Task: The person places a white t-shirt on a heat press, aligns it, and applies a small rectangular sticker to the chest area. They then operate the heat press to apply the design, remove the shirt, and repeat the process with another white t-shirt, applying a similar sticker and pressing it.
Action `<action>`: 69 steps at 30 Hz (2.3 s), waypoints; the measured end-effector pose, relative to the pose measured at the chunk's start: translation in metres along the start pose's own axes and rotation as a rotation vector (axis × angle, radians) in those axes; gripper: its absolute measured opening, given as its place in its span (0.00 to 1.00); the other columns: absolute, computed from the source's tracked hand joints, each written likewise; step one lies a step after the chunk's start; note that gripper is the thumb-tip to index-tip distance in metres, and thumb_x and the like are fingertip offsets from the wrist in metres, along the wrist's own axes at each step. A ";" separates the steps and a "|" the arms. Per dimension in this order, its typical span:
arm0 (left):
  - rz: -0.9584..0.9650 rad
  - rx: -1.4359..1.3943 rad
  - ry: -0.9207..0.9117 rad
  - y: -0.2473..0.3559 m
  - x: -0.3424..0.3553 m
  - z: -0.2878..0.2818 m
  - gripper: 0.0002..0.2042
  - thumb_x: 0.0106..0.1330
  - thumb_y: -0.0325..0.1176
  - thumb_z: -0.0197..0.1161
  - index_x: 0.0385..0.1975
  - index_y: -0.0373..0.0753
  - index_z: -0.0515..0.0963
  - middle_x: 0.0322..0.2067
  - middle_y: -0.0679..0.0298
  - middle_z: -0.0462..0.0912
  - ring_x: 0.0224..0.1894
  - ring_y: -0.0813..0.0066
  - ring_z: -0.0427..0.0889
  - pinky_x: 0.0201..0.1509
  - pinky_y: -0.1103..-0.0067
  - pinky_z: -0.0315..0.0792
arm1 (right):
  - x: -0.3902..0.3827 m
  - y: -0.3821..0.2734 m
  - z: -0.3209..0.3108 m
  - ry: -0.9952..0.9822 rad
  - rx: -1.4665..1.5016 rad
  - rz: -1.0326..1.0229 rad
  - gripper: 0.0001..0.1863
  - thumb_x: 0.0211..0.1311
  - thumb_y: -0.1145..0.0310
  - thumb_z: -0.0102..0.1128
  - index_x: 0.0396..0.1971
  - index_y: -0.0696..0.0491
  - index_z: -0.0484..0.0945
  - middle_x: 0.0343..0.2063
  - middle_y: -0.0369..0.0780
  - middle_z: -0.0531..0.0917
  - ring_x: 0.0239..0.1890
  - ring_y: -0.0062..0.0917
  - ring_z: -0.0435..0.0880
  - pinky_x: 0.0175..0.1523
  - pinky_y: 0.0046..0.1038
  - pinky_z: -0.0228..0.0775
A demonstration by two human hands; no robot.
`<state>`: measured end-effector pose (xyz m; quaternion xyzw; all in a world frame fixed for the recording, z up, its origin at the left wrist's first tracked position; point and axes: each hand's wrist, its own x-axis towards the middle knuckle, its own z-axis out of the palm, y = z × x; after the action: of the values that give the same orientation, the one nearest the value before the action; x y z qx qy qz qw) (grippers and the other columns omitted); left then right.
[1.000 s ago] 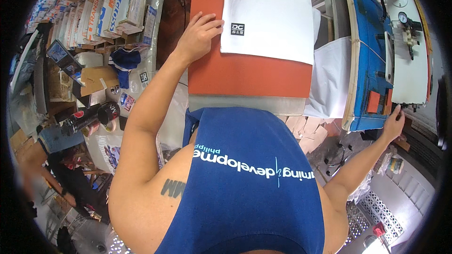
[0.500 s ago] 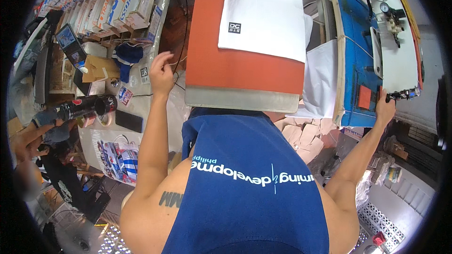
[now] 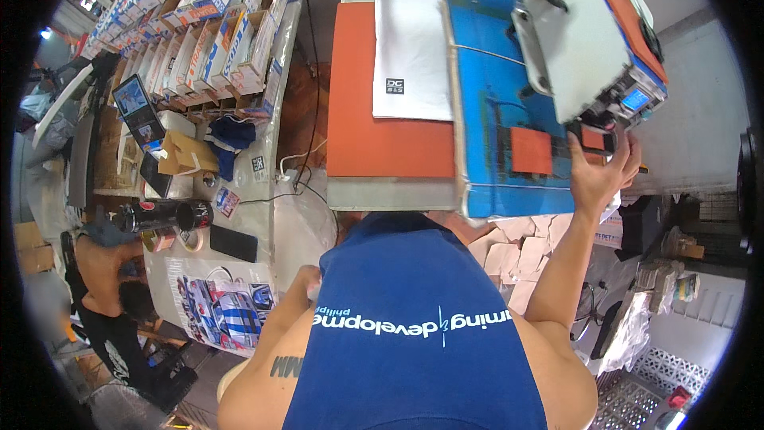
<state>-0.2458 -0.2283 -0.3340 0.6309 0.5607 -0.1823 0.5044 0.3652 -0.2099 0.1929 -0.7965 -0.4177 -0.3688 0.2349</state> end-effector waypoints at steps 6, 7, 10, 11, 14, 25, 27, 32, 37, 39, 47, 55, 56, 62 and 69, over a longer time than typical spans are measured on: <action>-0.087 -0.312 0.098 -0.004 -0.030 -0.021 0.10 0.61 0.30 0.59 0.37 0.37 0.85 0.31 0.57 0.86 0.32 0.65 0.85 0.36 0.71 0.78 | 0.018 -0.079 -0.010 -0.123 0.101 -0.092 0.71 0.25 0.43 0.85 0.75 0.40 0.52 0.74 0.52 0.49 0.77 0.49 0.45 0.73 0.63 0.36; -0.150 -0.474 0.159 0.004 -0.032 -0.036 0.10 0.62 0.29 0.58 0.38 0.37 0.85 0.31 0.58 0.85 0.33 0.67 0.84 0.35 0.73 0.78 | 0.016 -0.092 -0.012 -0.129 0.106 -0.087 0.71 0.25 0.42 0.85 0.75 0.40 0.53 0.75 0.52 0.49 0.77 0.49 0.44 0.73 0.65 0.34; -0.155 -0.664 0.258 0.034 -0.038 -0.067 0.11 0.66 0.30 0.57 0.43 0.37 0.83 0.33 0.61 0.84 0.34 0.71 0.84 0.35 0.75 0.76 | 0.009 -0.125 -0.013 -0.114 0.143 -0.117 0.68 0.25 0.41 0.84 0.73 0.43 0.59 0.75 0.53 0.51 0.78 0.50 0.43 0.71 0.67 0.27; -0.143 -0.723 0.281 0.043 -0.040 -0.074 0.12 0.68 0.32 0.57 0.47 0.38 0.81 0.36 0.62 0.84 0.34 0.71 0.84 0.35 0.74 0.75 | 0.007 -0.133 -0.012 -0.117 0.174 -0.136 0.67 0.26 0.41 0.83 0.73 0.44 0.60 0.75 0.54 0.51 0.78 0.50 0.43 0.71 0.67 0.27; -0.131 -0.770 0.301 0.062 -0.044 -0.078 0.13 0.68 0.33 0.57 0.48 0.37 0.81 0.37 0.62 0.85 0.33 0.71 0.84 0.32 0.76 0.74 | 0.003 -0.152 -0.012 -0.105 0.207 -0.175 0.64 0.25 0.41 0.84 0.69 0.48 0.63 0.71 0.57 0.55 0.76 0.51 0.48 0.71 0.65 0.28; -0.148 -0.746 0.257 0.022 -0.070 0.003 0.11 0.68 0.39 0.58 0.43 0.39 0.80 0.30 0.64 0.81 0.26 0.73 0.80 0.27 0.75 0.72 | -0.015 -0.064 0.030 -0.032 0.562 -0.100 0.27 0.52 0.69 0.72 0.55 0.54 0.76 0.60 0.47 0.72 0.64 0.44 0.68 0.67 0.41 0.60; -0.143 -0.702 0.256 0.016 -0.082 0.032 0.11 0.68 0.37 0.57 0.43 0.40 0.80 0.28 0.64 0.80 0.25 0.72 0.78 0.26 0.74 0.72 | -0.010 0.010 0.073 -0.141 0.558 0.010 0.13 0.55 0.71 0.68 0.41 0.55 0.82 0.43 0.46 0.84 0.50 0.43 0.80 0.59 0.38 0.69; -0.156 -0.438 0.309 0.060 -0.121 0.107 0.11 0.68 0.36 0.56 0.44 0.40 0.81 0.29 0.61 0.80 0.25 0.67 0.78 0.29 0.71 0.73 | 0.025 0.196 0.210 -0.635 0.209 0.354 0.11 0.62 0.66 0.59 0.37 0.57 0.84 0.37 0.50 0.85 0.44 0.46 0.85 0.53 0.40 0.76; -0.313 -0.699 0.362 0.198 -0.153 0.170 0.13 0.68 0.38 0.57 0.46 0.40 0.82 0.35 0.55 0.83 0.32 0.59 0.80 0.37 0.69 0.75 | 0.070 0.308 0.327 -0.775 -0.175 0.196 0.24 0.65 0.52 0.58 0.53 0.53 0.77 0.58 0.49 0.78 0.63 0.42 0.75 0.59 0.48 0.74; -0.168 -0.435 0.436 0.257 -0.164 0.184 0.14 0.68 0.39 0.57 0.47 0.40 0.82 0.38 0.53 0.85 0.34 0.55 0.81 0.41 0.67 0.76 | 0.077 0.331 0.361 -0.830 -0.221 0.199 0.27 0.65 0.47 0.57 0.50 0.55 0.81 0.52 0.50 0.83 0.55 0.45 0.82 0.57 0.46 0.74; 0.053 -0.456 0.608 0.465 -0.218 0.173 0.16 0.69 0.37 0.60 0.53 0.40 0.81 0.47 0.52 0.85 0.51 0.55 0.84 0.55 0.67 0.76 | 0.113 0.307 0.326 -1.126 0.780 0.279 0.10 0.49 0.79 0.58 0.34 0.57 0.75 0.27 0.38 0.78 0.29 0.24 0.78 0.32 0.30 0.71; 0.876 -0.749 1.114 0.663 -0.322 0.198 0.23 0.68 0.31 0.63 0.62 0.32 0.70 0.55 0.48 0.76 0.61 0.55 0.76 0.64 0.67 0.70 | -0.007 0.173 -0.046 -1.554 1.557 -0.534 0.16 0.56 0.83 0.61 0.46 0.61 0.79 0.34 0.34 0.81 0.33 0.14 0.78 0.37 0.17 0.68; 0.857 -0.772 1.314 0.678 -0.335 0.207 0.24 0.67 0.30 0.62 0.62 0.32 0.69 0.56 0.46 0.76 0.61 0.53 0.76 0.64 0.67 0.69 | -0.021 0.164 -0.079 -1.617 1.620 -0.549 0.13 0.60 0.81 0.64 0.45 0.60 0.80 0.34 0.33 0.81 0.33 0.13 0.77 0.37 0.16 0.67; 0.612 -0.490 1.854 0.658 -0.413 0.262 0.20 0.60 0.22 0.63 0.53 0.33 0.74 0.43 0.47 0.80 0.45 0.47 0.82 0.46 0.65 0.77 | -0.040 0.171 -0.199 -0.895 1.818 -1.080 0.22 0.54 0.76 0.71 0.50 0.59 0.80 0.35 0.37 0.82 0.34 0.21 0.78 0.45 0.23 0.74; 0.317 0.265 2.105 0.639 -0.528 0.348 0.15 0.58 0.33 0.71 0.44 0.35 0.81 0.27 0.60 0.82 0.24 0.64 0.83 0.26 0.71 0.77 | -0.142 0.141 -0.207 -1.907 1.441 -1.822 0.21 0.47 0.71 0.73 0.44 0.58 0.82 0.41 0.42 0.86 0.46 0.24 0.83 0.50 0.29 0.74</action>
<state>0.2796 -0.7098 0.2138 0.5862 0.6009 0.4614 -0.2871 0.3491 -0.4974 0.2005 0.0773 -0.8352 0.5369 -0.0904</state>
